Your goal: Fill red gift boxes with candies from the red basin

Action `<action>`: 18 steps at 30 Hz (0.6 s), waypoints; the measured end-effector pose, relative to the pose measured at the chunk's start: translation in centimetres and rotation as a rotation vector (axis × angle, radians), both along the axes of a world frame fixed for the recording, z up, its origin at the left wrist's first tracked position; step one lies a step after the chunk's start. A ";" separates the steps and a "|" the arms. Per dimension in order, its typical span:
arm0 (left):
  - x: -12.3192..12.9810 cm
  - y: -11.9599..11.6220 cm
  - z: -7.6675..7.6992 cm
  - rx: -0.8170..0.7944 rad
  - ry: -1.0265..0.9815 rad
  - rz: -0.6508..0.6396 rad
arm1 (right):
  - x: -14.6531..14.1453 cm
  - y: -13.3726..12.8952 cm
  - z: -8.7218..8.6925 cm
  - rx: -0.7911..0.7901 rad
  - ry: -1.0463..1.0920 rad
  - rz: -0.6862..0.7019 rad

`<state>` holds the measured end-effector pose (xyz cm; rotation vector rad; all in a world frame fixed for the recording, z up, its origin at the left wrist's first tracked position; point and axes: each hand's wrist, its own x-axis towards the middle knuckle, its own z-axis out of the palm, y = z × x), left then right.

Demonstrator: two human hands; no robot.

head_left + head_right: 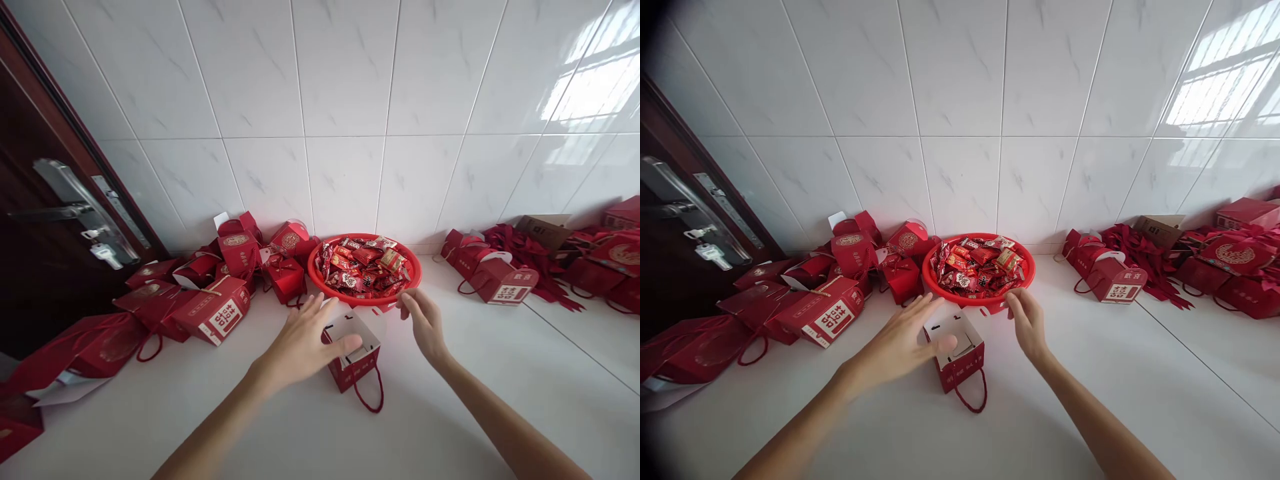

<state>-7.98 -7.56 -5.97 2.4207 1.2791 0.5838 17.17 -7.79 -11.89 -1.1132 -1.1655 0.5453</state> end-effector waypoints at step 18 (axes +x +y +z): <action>7.8 14.2 -0.9 0.052 0.181 -0.212 | 0.6 10.9 3.9 -0.174 0.022 0.149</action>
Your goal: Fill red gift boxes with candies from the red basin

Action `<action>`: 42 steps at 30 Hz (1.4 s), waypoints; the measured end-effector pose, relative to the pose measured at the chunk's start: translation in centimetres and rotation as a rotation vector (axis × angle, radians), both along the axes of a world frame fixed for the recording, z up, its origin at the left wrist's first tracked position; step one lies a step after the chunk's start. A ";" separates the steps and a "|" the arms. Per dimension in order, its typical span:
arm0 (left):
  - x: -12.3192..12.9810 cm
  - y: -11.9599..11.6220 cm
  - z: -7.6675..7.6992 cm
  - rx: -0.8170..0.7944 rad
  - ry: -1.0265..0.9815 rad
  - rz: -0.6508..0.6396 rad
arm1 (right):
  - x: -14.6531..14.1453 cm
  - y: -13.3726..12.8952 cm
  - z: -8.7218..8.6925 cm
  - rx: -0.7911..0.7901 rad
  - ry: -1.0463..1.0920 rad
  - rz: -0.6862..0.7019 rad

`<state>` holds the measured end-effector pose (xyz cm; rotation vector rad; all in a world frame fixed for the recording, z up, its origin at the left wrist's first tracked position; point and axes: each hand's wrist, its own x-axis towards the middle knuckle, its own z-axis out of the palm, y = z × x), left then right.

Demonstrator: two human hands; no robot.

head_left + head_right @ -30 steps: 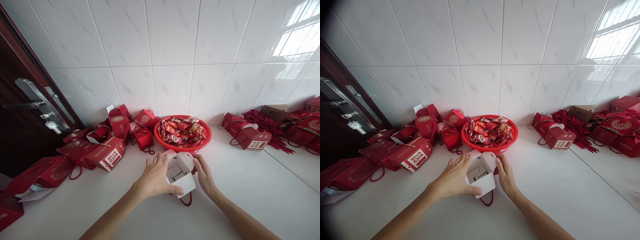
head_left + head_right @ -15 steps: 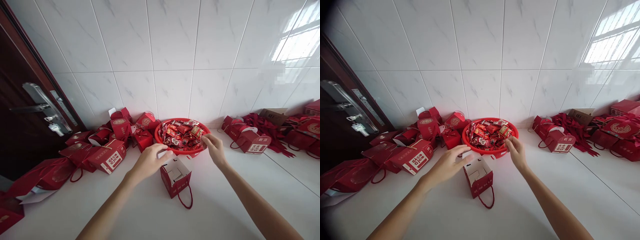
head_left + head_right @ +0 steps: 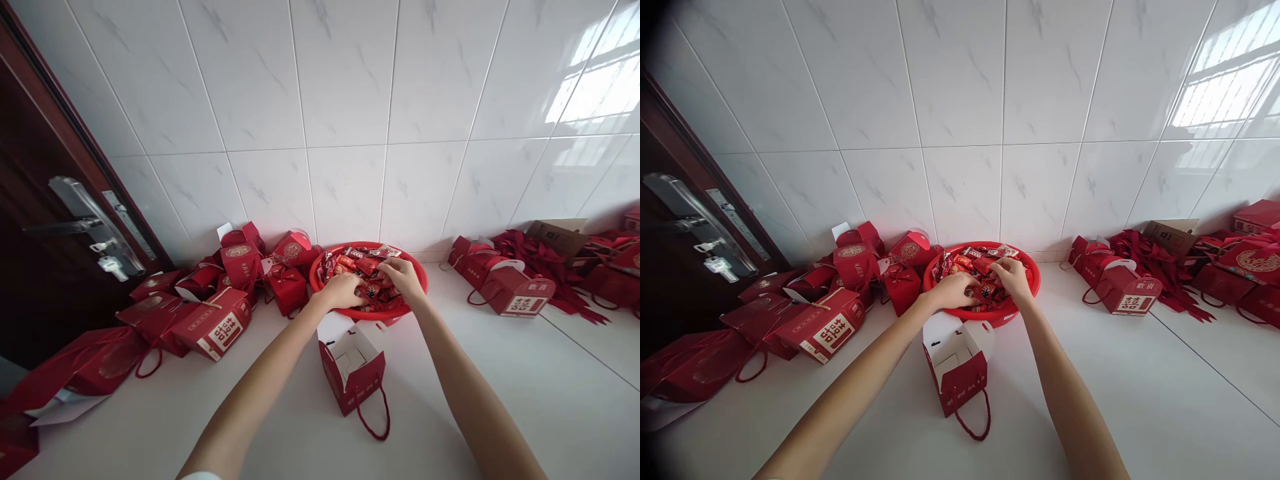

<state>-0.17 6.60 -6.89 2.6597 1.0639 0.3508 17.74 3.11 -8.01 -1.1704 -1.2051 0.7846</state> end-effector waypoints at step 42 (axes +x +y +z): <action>-0.2 1.6 -1.8 -0.262 -0.776 0.053 | 0.3 -0.4 0.0 -0.040 0.040 0.005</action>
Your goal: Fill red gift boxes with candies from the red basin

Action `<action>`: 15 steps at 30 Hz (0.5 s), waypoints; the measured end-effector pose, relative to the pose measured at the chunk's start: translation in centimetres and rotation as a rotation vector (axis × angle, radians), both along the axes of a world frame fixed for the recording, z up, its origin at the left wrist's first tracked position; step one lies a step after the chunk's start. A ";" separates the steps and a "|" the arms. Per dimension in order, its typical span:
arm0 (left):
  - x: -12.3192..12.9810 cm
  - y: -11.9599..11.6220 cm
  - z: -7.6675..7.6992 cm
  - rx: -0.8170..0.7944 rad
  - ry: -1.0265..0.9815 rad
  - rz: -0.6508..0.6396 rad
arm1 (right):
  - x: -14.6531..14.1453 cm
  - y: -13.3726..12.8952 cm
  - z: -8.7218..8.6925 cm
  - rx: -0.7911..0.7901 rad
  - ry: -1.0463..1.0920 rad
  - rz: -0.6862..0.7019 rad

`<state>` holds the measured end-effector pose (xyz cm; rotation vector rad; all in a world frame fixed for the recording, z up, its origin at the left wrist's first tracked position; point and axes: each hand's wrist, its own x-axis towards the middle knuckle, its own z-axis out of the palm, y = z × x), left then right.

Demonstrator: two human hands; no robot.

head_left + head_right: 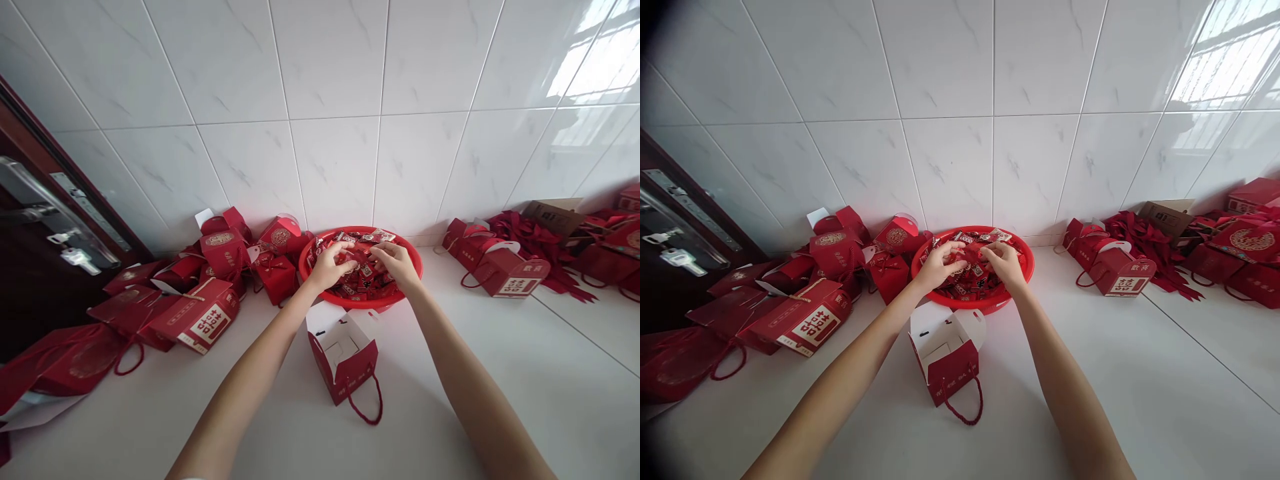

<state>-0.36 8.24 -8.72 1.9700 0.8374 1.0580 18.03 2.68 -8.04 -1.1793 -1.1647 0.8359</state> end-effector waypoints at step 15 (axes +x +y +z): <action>-0.1 0.0 -0.1 -0.098 -0.083 0.015 | 0.1 0.1 -0.3 0.103 -0.109 0.025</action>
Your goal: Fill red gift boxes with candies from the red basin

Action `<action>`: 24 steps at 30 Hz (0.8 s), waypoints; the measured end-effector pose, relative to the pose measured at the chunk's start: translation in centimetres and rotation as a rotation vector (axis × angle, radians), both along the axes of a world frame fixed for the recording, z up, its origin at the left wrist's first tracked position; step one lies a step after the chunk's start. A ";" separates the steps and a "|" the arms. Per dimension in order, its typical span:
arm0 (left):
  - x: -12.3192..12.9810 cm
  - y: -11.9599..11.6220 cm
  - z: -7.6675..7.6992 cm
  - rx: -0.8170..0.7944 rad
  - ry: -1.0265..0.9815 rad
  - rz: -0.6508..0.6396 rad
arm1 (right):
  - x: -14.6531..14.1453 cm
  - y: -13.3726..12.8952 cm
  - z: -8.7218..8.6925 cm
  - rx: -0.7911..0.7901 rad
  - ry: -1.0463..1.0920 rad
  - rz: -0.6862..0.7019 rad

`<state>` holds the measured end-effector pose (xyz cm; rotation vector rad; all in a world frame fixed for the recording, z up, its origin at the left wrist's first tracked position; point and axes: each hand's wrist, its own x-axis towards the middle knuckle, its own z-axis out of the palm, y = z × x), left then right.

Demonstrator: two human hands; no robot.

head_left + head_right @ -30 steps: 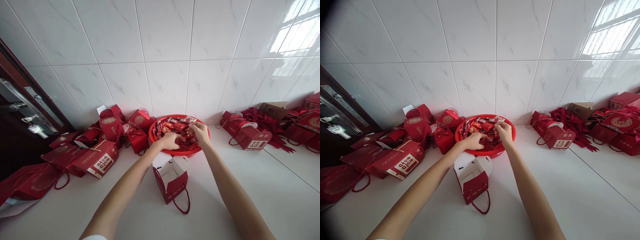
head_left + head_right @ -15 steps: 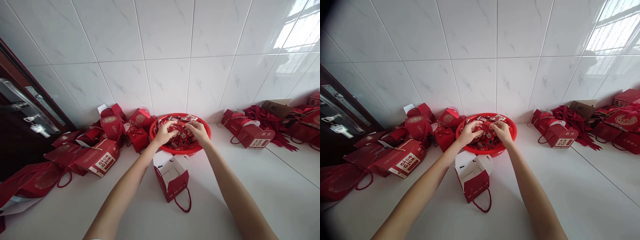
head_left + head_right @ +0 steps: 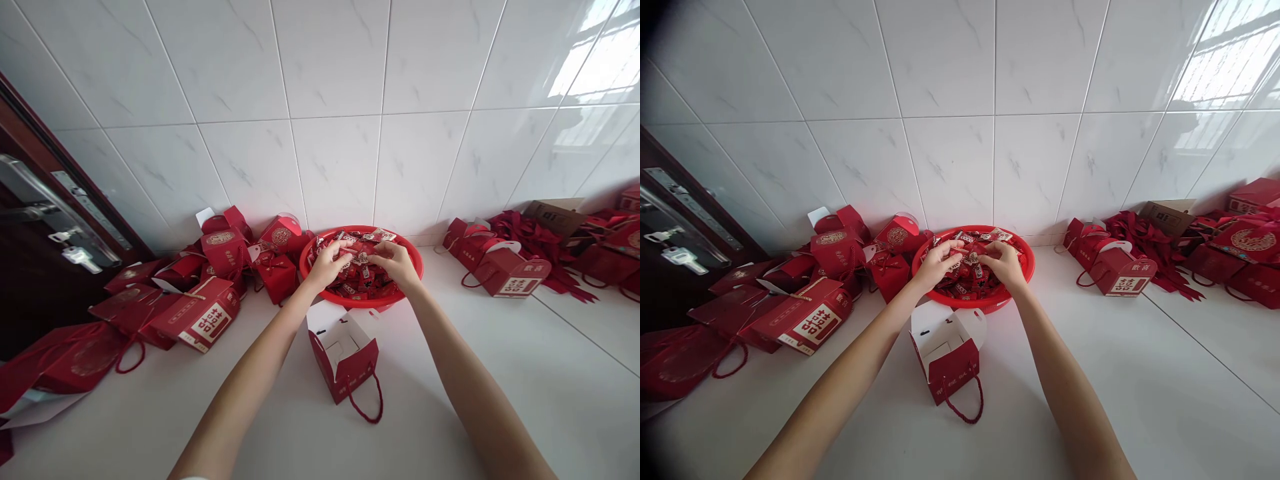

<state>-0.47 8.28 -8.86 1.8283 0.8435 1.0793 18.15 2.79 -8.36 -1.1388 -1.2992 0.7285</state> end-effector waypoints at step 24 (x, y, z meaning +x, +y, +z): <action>-0.1 0.7 -0.3 -0.214 0.062 -0.098 | 0.0 -0.3 0.3 -0.130 0.401 0.135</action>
